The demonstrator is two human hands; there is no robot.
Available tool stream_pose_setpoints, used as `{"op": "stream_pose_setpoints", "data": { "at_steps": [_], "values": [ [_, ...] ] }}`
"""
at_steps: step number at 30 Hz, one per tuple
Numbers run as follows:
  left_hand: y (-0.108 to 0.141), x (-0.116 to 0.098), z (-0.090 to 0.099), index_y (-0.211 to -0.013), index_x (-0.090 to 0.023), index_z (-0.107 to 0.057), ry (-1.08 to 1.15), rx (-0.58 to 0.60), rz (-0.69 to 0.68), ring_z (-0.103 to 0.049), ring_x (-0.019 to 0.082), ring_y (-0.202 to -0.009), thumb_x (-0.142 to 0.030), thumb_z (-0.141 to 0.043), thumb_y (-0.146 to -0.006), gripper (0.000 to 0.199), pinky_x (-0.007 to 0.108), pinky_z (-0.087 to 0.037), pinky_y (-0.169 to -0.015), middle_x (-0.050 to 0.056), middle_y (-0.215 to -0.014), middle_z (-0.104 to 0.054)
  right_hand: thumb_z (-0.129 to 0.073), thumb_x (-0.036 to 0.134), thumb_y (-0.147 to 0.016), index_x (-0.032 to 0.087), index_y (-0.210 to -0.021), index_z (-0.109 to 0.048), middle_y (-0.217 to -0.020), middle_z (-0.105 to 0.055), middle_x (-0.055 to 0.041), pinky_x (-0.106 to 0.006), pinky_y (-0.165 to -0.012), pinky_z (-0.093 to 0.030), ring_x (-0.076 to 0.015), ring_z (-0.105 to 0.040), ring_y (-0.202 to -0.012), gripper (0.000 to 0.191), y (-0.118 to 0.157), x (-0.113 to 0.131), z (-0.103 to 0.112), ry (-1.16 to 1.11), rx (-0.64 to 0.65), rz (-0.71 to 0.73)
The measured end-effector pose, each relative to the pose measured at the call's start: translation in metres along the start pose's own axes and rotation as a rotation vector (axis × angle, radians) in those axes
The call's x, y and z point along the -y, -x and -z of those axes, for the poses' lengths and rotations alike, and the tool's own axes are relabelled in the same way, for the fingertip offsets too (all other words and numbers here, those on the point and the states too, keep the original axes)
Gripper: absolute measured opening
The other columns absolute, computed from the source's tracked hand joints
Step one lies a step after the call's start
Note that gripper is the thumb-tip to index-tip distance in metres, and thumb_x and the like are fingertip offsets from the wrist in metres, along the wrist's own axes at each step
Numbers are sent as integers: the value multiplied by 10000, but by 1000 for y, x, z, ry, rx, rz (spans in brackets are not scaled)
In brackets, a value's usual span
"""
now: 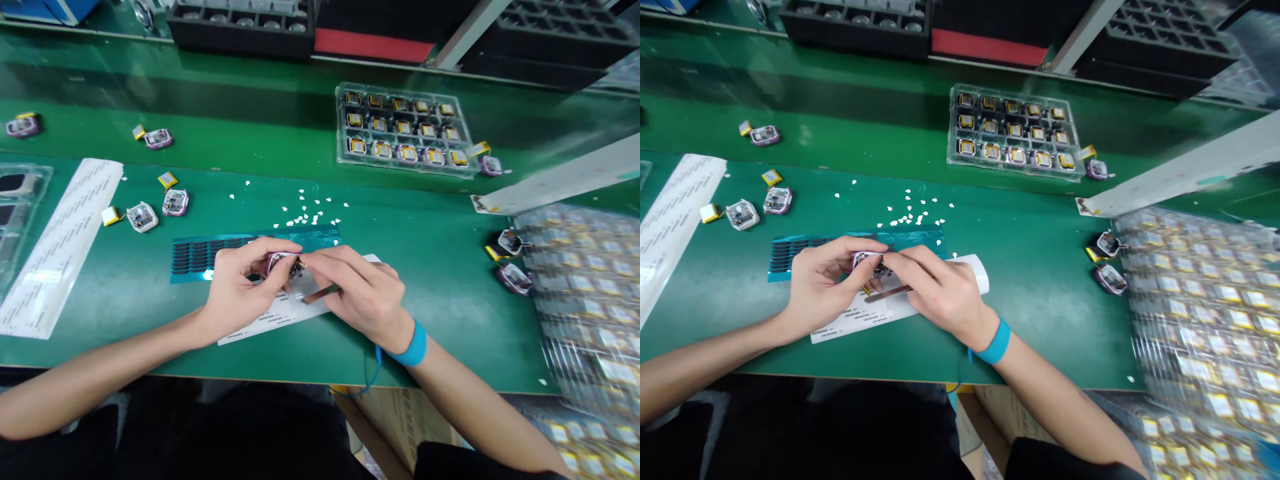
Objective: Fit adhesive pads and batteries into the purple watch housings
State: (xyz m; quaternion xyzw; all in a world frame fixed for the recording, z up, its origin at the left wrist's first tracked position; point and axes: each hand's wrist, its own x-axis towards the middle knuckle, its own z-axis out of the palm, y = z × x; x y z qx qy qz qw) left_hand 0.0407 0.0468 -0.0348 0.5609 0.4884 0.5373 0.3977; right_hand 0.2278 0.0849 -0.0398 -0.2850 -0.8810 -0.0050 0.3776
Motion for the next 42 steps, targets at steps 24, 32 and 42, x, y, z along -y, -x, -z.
{"op": "stream_pose_setpoints", "data": {
  "at_steps": [24, 32, 42],
  "values": [
    [-1, -5, 4, -1047, -166, -651, 381, 212, 381, -805, 232, -672, -282, -771, -871, 243, 294, -699, -614, 49, -816, -802, -527, 56, -943, 214, -1280, -665, -1177, -782, -31, -270, -810, -635, -162, -777, -946, 397, -11, -32, -1, 17, 64, -172],
    [-3, -1, 3, -969, -199, -581, 347, 217, 347, -790, 204, -618, -233, -721, -877, 170, 273, -692, -576, 24, -781, -788, -496, 57, -983, 177, -1128, -710, -1116, -803, -9, -185, -623, -605, -121, -788, -900, 285, -6, -26, 6, 49, 131, 146],
    [2, 7, -1, -959, -220, -528, 224, 58, 276, -726, 150, -570, -219, -677, -895, 163, 233, -605, -511, -20, -661, -716, -420, -18, -952, 119, -1188, -688, -1188, -779, -73, -199, -594, -610, -141, -787, -926, 383, -2, -17, 3, 134, 165, 208]
  ]
}}
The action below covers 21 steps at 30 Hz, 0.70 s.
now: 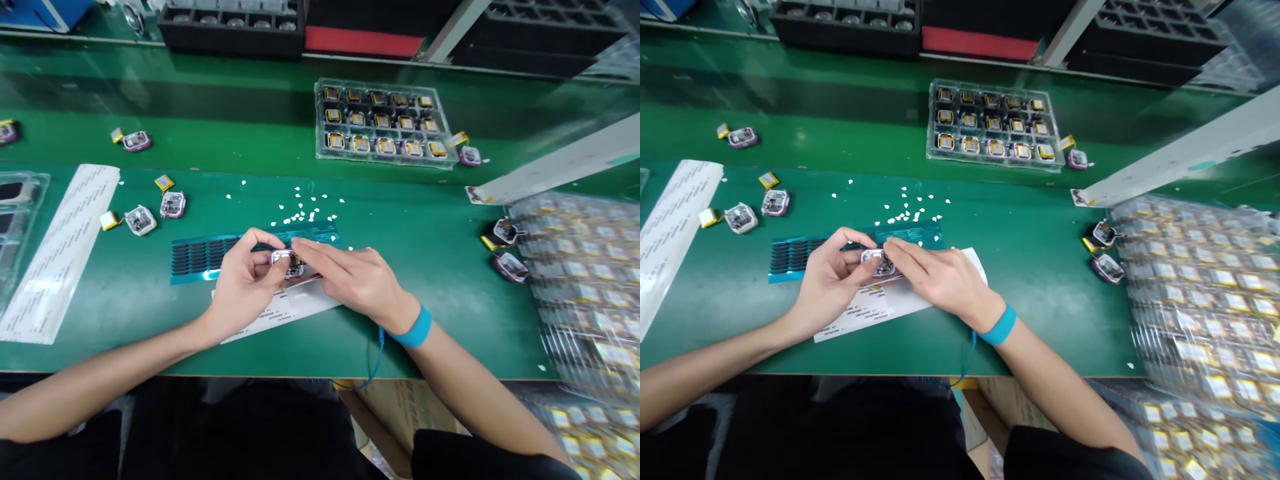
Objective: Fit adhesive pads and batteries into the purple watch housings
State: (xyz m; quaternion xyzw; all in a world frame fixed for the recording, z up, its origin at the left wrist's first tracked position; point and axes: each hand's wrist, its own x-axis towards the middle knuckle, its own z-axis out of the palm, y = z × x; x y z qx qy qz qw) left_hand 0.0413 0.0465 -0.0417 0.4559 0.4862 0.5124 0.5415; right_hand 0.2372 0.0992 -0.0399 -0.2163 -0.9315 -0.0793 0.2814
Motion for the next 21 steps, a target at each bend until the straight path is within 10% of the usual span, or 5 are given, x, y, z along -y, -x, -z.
{"op": "stream_pose_setpoints", "data": {
  "at_steps": [13, 21],
  "values": [
    [6, 7, -1, -943, -197, -567, -238, -87, -237, -702, 112, -600, -204, -702, -893, 145, 219, -607, -612, -19, -704, -728, -421, -35, -913, 77, -1355, -608, -1317, -708, -146, -255, -569, -614, -195, -783, -947, 493, 2, 21, -1, -32, 44, -116],
    [2, -3, 3, -930, -206, -528, -314, 8, -282, -646, 94, -567, -146, -633, -909, 123, 191, -526, -549, -43, -664, -672, -630, 341, -992, 177, -956, -747, -642, -706, 38, -217, -465, -418, -70, -525, -463, 205, -15, 22, -3, -730, -59, -604]
  ]
}}
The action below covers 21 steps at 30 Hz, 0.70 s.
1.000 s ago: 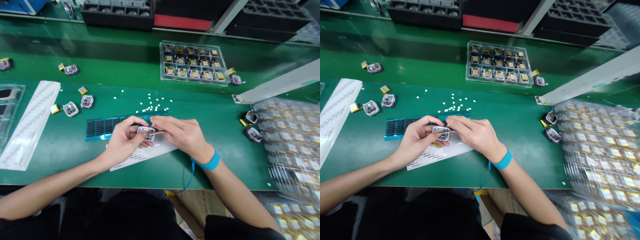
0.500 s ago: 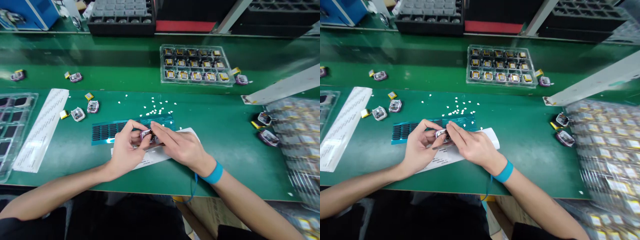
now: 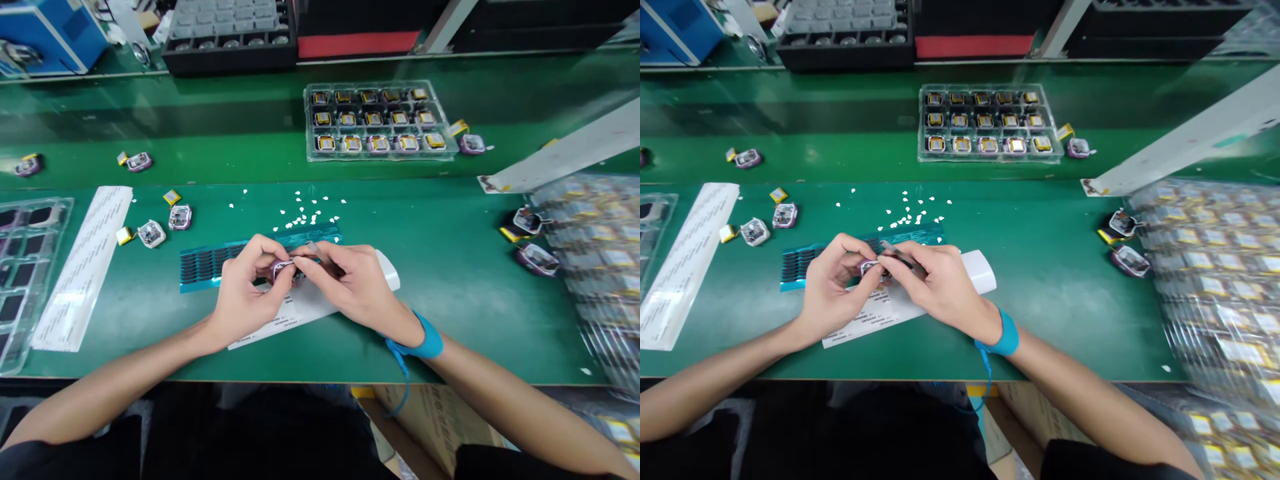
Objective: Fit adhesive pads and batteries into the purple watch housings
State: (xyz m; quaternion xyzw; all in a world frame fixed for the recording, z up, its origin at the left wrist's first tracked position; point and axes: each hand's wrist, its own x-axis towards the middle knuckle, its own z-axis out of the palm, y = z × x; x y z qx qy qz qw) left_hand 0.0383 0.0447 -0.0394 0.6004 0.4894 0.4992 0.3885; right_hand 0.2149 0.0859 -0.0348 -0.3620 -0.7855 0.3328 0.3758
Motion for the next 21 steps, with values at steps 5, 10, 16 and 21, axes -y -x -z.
{"op": "stream_pose_setpoints", "data": {
  "at_steps": [5, 10, 16, 21],
  "values": [
    [0, -2, 3, -1070, -204, -545, -103, 64, -73, -682, 85, -629, -137, -680, -899, 228, 186, -567, -627, -29, -787, -749, -700, 333, -931, 197, -926, -772, -812, -790, -8, -236, -532, -471, -106, -629, -576, 154, 3, 2, -3, -169, -75, -145],
    [1, -4, 1, -1035, -194, -573, 39, 87, -24, -686, 84, -563, -197, -676, -944, 138, 180, -551, -531, -16, -793, -751, -643, 438, -965, 218, -855, -771, -701, -752, 0, -260, -495, -435, -111, -596, -528, 277, 3, 1, 0, -133, -150, -96],
    [7, 3, -5, -1085, -236, -457, 157, 138, 83, -669, 96, -530, -241, -599, -1000, 165, 210, -538, -493, -26, -795, -725, -366, 705, -1007, 222, -658, -653, -609, -649, -21, -287, -473, -447, -126, -563, -493, 661, -12, -4, 7, -409, -367, -283],
    [1, 14, -6, -1062, -239, -444, 114, 163, 166, -605, 84, -466, -244, -567, -1004, 136, 199, -480, -443, -60, -700, -643, -464, 778, -932, 245, -555, -595, -419, -429, 36, -273, -360, -357, -103, -425, -350, 666, -20, -1, 20, -473, -396, -316]
  ]
}}
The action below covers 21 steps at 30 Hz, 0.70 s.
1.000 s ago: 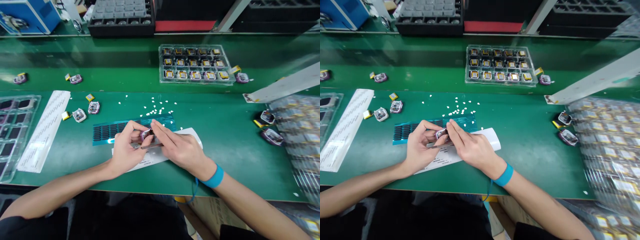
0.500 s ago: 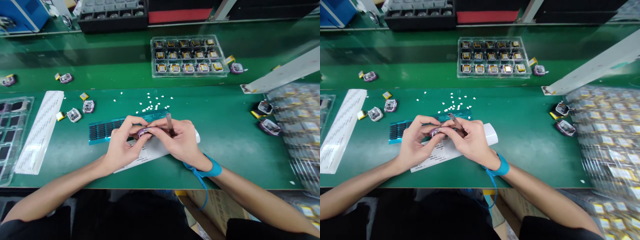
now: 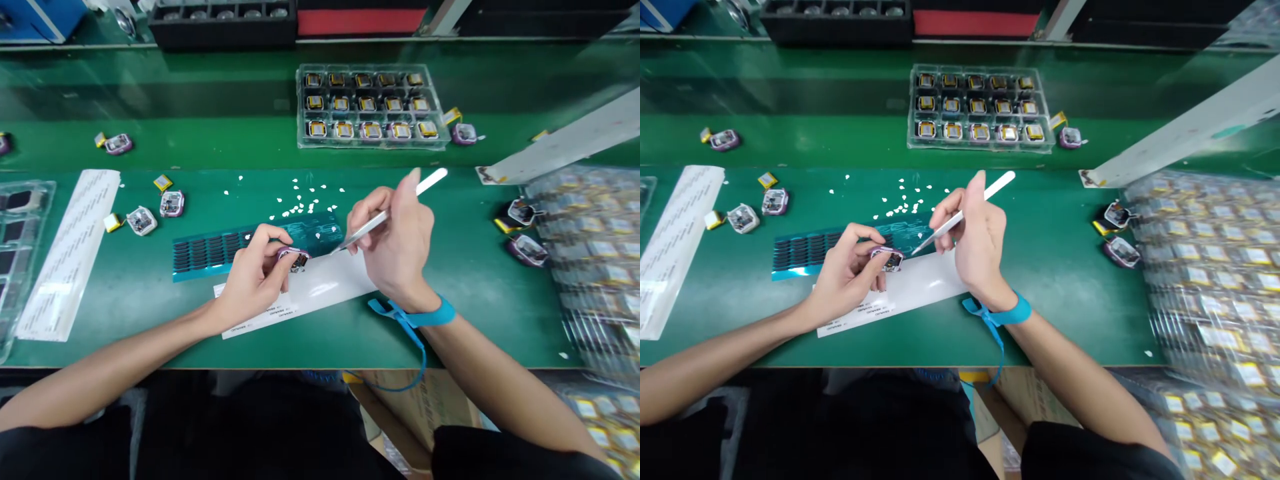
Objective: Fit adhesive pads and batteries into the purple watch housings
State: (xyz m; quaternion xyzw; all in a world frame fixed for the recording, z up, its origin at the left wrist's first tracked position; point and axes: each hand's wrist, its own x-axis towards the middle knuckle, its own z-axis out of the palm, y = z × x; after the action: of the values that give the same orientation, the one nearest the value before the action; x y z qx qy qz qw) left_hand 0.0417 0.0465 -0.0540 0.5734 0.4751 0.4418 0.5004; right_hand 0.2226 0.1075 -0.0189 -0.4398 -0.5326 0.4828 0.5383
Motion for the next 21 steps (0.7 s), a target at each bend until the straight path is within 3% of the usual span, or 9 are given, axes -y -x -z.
{"op": "stream_pose_setpoints", "data": {
  "at_steps": [3, 6, 8, 14, 21],
  "values": [
    [-4, 2, 2, -1045, -234, -444, -32, 19, 56, -607, 86, -459, -238, -555, -998, 121, 197, -465, -435, -62, -687, -628, -559, 767, -891, 218, -739, -726, -616, -712, -35, -278, -430, -522, -152, -648, -460, 593, -3, 10, 7, -60, 328, -207],
    [-6, 1, 3, -1038, -233, -451, -57, 23, 66, -628, 98, -471, -237, -553, -988, 114, 199, -478, -448, -63, -671, -625, -680, 671, -860, 171, -767, -758, -695, -776, -91, -269, -509, -609, -210, -759, -594, 514, -8, 12, 11, 3, 655, -529],
    [-6, 0, 3, -1019, -231, -457, -60, 22, 64, -635, 103, -464, -240, -556, -981, 107, 201, -482, -446, -64, -655, -624, -734, 594, -849, 157, -747, -754, -690, -778, -98, -258, -554, -635, -216, -777, -633, 448, -10, 6, 12, 67, 772, -653],
    [-7, 1, 2, -982, -229, -490, -61, -3, 33, -643, 112, -437, -233, -582, -965, 94, 200, -485, -419, -63, -615, -627, -747, 469, -888, 152, -762, -753, -717, -791, -84, -234, -620, -663, -184, -786, -659, 342, -6, -6, 10, 76, 859, -665],
    [-6, 2, 2, -985, -230, -501, -55, -45, 44, -683, 132, -454, -236, -599, -956, 102, 203, -512, -418, -57, -632, -650, -716, 548, -892, 157, -784, -778, -743, -798, -88, -244, -636, -665, -171, -781, -647, 410, 1, -11, 10, 59, 937, -668]
  ]
}}
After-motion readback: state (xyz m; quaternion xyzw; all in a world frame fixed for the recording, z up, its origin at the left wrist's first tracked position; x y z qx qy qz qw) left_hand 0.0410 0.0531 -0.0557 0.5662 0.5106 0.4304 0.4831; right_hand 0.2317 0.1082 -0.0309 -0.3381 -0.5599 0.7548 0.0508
